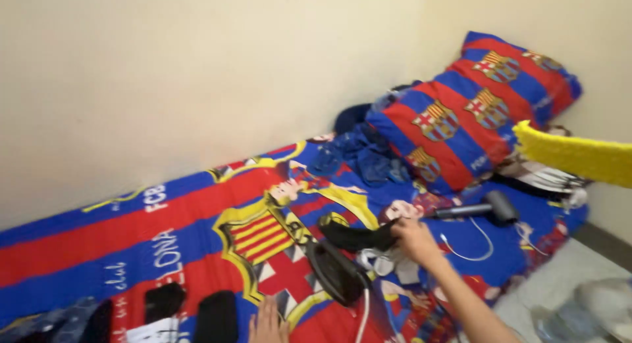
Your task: Iron several pairs of socks and a shirt on a bed.
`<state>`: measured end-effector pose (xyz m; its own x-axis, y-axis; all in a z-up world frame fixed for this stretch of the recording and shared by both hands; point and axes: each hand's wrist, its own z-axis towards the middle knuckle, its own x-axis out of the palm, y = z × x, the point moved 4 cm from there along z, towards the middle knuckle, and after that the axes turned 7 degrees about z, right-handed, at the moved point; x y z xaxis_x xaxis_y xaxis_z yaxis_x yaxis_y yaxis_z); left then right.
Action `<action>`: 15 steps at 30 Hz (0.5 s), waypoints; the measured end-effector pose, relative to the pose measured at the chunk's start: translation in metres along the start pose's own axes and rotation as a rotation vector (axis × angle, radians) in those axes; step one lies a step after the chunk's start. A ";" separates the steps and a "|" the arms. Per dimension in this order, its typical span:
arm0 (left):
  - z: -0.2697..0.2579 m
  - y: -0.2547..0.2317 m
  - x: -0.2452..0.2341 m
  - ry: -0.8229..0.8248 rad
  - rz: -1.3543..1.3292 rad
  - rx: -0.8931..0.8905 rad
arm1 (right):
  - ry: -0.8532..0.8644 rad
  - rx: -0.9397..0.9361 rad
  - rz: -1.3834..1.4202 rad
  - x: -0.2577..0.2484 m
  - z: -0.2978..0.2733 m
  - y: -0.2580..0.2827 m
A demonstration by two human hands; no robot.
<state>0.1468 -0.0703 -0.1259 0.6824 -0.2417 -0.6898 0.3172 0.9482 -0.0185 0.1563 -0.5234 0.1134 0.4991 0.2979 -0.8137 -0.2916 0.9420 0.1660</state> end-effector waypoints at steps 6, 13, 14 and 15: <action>0.009 -0.009 -0.025 0.326 -0.155 -0.060 | -0.235 0.364 0.550 -0.095 0.046 0.005; 0.084 -0.017 -0.106 0.564 -1.488 -0.616 | -0.046 0.679 1.431 -0.107 0.079 0.157; 0.085 -0.021 -0.115 0.545 -1.481 -0.629 | -0.027 0.666 1.438 -0.084 0.073 0.177; 0.086 -0.027 -0.126 0.508 -1.655 -0.599 | 0.004 0.672 1.454 -0.058 0.066 0.198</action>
<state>0.1091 -0.0835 0.0239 -0.3290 -0.9273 0.1784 0.0506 -0.2059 -0.9773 0.1231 -0.3446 0.2304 0.1289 0.9607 0.2459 -0.0991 -0.2342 0.9671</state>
